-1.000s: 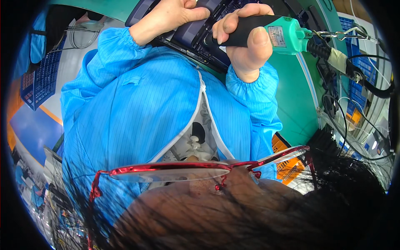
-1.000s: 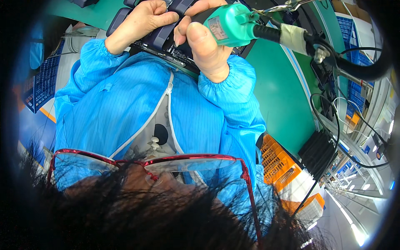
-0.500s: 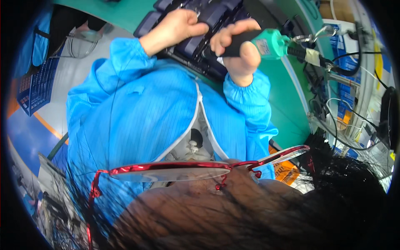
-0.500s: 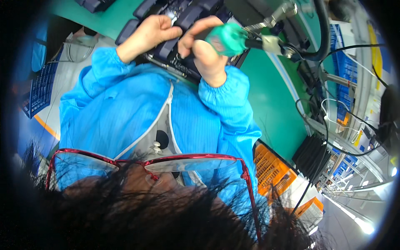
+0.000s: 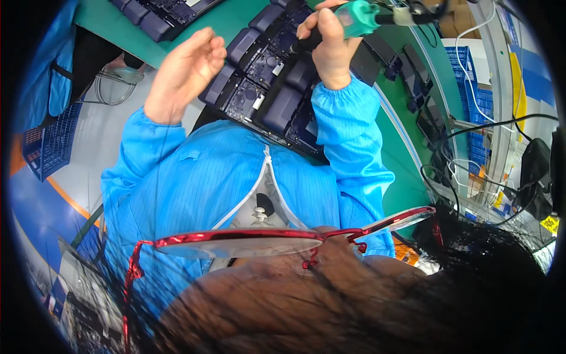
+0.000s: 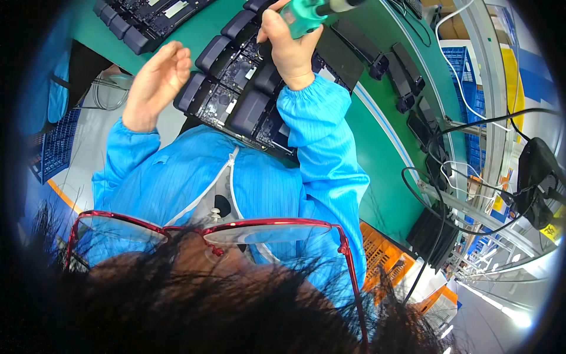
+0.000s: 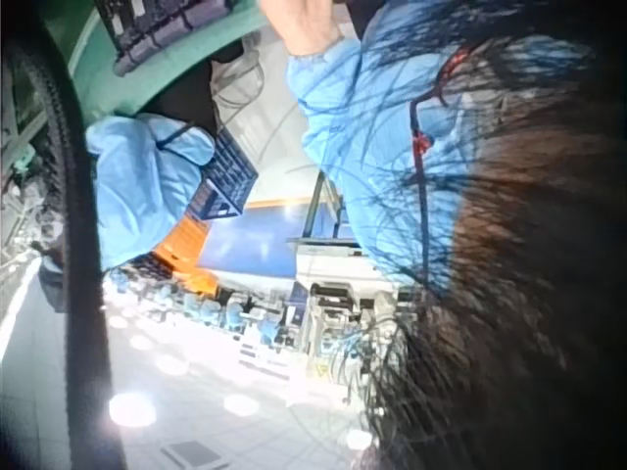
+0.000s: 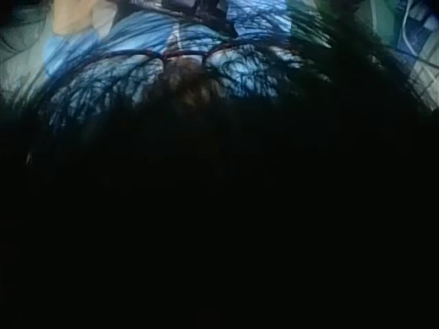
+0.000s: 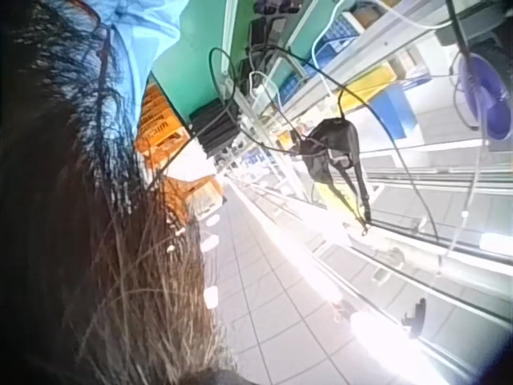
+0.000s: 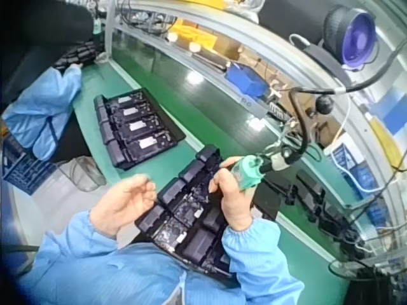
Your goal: Assembling electronic handheld devices on a production line using an electric screwdriver.
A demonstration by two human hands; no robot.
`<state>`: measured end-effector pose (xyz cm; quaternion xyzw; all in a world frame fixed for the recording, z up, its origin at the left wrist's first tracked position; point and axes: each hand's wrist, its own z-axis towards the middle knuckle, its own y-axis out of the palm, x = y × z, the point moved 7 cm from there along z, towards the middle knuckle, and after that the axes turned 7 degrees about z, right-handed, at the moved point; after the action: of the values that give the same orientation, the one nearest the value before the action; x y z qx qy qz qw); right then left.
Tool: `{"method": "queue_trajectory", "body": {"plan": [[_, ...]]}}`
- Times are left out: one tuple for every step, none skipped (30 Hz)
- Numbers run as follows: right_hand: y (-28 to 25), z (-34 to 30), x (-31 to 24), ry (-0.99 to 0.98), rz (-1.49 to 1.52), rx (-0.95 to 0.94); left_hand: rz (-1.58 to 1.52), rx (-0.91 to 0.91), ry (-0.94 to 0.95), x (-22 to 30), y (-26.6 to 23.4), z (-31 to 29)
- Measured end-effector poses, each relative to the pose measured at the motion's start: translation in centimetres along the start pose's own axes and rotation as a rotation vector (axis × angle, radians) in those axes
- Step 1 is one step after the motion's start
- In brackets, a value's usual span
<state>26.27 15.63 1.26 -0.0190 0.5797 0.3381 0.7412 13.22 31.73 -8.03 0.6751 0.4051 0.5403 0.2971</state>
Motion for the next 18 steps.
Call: {"method": "queue_trajectory", "body": {"plan": [[-1.7, -1.5, 0.0, 0.004, -0.021, -0.016, 0.038, 0.142, 0.004, -1.2, -0.2, -0.8], [-1.8, -1.7, -0.5, -0.003, -0.011, -0.018, 0.051, 0.064, 0.004, -0.7, -1.1, -0.8], [-2.2, -2.0, -1.0, 0.017, -0.013, 0.003, 0.063, 0.060, 0.004, -0.8, -1.8, -0.7], [-3.0, -2.2, -1.5, 0.027, -0.027, 0.032, 0.073, 0.083, -0.014, -1.1, -2.2, 0.0], [-3.6, -2.4, -2.0, 0.005, -0.037, 0.053, 0.085, 0.100, -0.038, -1.4, -2.4, 0.8], [-3.7, -2.7, -2.1, -0.010, -0.122, 0.048, 0.158, 0.194, 0.006, -1.3, -2.8, 1.3], [-4.8, -3.0, -3.2, -0.033, -0.235, 0.058, 0.196, 0.293, 0.021, -1.6, -2.8, 2.3], [-5.2, -4.2, -2.0, -0.060, -0.241, 0.094, 0.159, 0.179, -0.012, -1.7, -6.0, 4.5], [-4.9, -4.6, -1.3, -0.061, -0.240, 0.109, 0.104, 0.094, -0.039, -1.5, -9.0, 6.1], [-5.2, -4.6, -1.0, -0.092, -0.213, 0.127, 0.160, 0.070, -0.045, -1.4, -10.4, 7.7], [-6.2, -5.2, -0.6, -0.120, -0.196, 0.154, 0.212, 0.040, -0.062, -2.3, -10.4, 9.4], [-7.1, -5.7, -0.1, -0.140, -0.185, 0.187, 0.313, 0.162, 0.003, -2.5, -11.2, 11.3], [-8.3, -6.1, 0.1, -0.155, -0.172, 0.221, 0.407, 0.131, 0.073, -2.9, -10.5, 12.7], [-8.7, -6.4, -0.1, -0.141, -0.122, 0.216, 0.418, 0.124, 0.089, -3.2, -10.5, 13.8], [-9.6, -6.6, 0.0, -0.172, -0.130, 0.225, 0.428, 0.123, 0.109, -3.6, -10.6, 14.8], [-10.0, -7.0, -0.2, -0.169, -0.157, 0.235, 0.422, 0.153, 0.094, -4.3, -9.3, 14.5], [-10.4, -7.3, -0.4, -0.162, -0.180, 0.241, 0.427, 0.143, 0.084, -5.0, -8.8, 15.0], [-11.0, -7.4, -0.4, -0.164, -0.182, 0.250, 0.465, 0.173, 0.068, -5.6, -9.0, 15.4]]}}
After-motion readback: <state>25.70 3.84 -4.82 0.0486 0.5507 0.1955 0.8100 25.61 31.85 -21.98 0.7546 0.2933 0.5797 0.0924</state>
